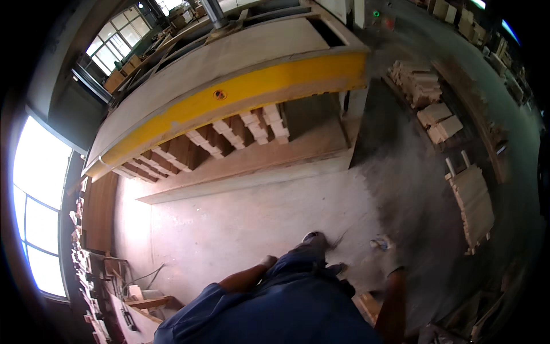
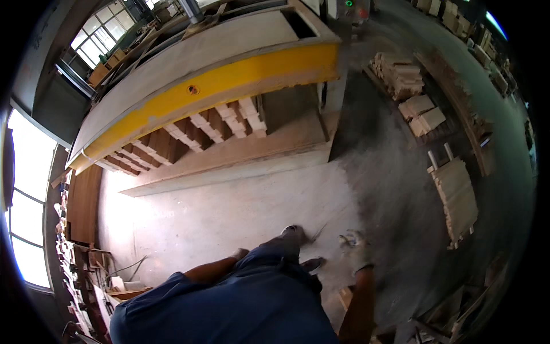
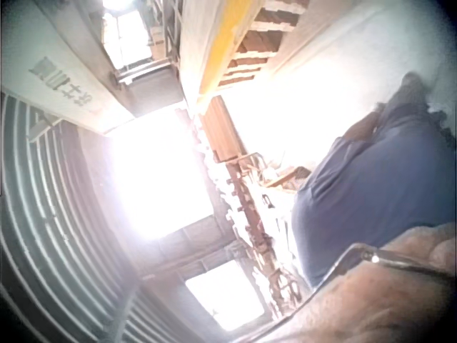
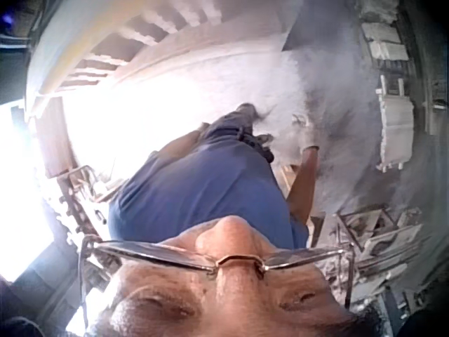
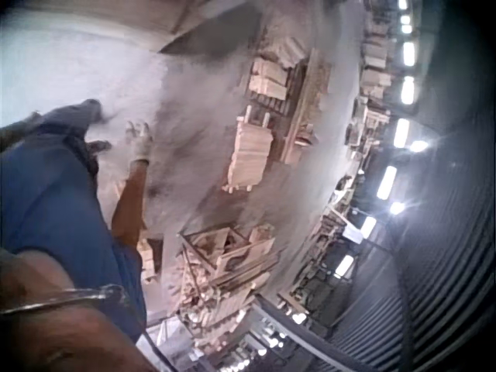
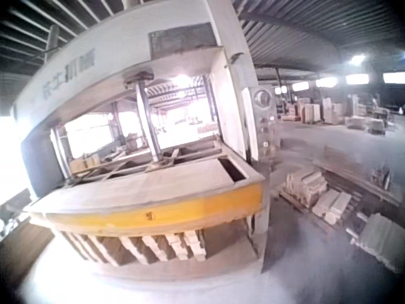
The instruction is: The person retrieves a wooden piece from a machine, applies glue to its surface using a brush, and then uses a nail gun to attach a smaller wooden block to it. The person handles multiple wooden pieces and tools throughout the process.
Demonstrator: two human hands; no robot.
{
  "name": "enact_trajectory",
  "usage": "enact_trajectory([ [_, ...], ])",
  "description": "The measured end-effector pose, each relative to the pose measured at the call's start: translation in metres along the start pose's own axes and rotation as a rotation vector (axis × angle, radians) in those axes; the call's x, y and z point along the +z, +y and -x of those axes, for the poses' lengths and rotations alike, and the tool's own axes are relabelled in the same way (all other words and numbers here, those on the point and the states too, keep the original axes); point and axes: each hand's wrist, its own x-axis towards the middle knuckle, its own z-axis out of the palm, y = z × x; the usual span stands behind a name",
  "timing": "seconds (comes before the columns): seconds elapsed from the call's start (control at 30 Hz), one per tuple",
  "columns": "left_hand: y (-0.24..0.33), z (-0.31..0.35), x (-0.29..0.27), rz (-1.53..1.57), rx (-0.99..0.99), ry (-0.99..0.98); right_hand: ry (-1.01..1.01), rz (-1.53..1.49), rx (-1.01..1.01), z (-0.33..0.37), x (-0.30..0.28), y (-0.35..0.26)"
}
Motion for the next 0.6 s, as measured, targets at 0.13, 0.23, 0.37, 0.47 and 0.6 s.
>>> enact_trajectory([
  [0.13,0.056,-0.011,-0.034,-0.145,0.059,-0.054,-0.088,-0.09,-0.159,-0.088,0.008,0.044],
  [0.23,0.092,-0.051,-0.046,-0.154,0.008,-0.109,-0.174,-0.15,-0.247,-0.14,0.002,0.037],
  [0.37,0.127,-0.117,-0.06,-0.032,-0.139,-0.081,-0.127,0.088,-0.14,-0.163,-0.078,-0.092],
  [0.47,0.149,-0.156,-0.1,-0.082,-0.072,-0.097,-0.058,0.049,-0.212,-0.208,-0.112,-0.108],
  [0.6,0.146,-0.19,-0.13,0.4,0.046,0.342,0.023,0.062,-0.354,-0.275,-0.15,-0.16],
])
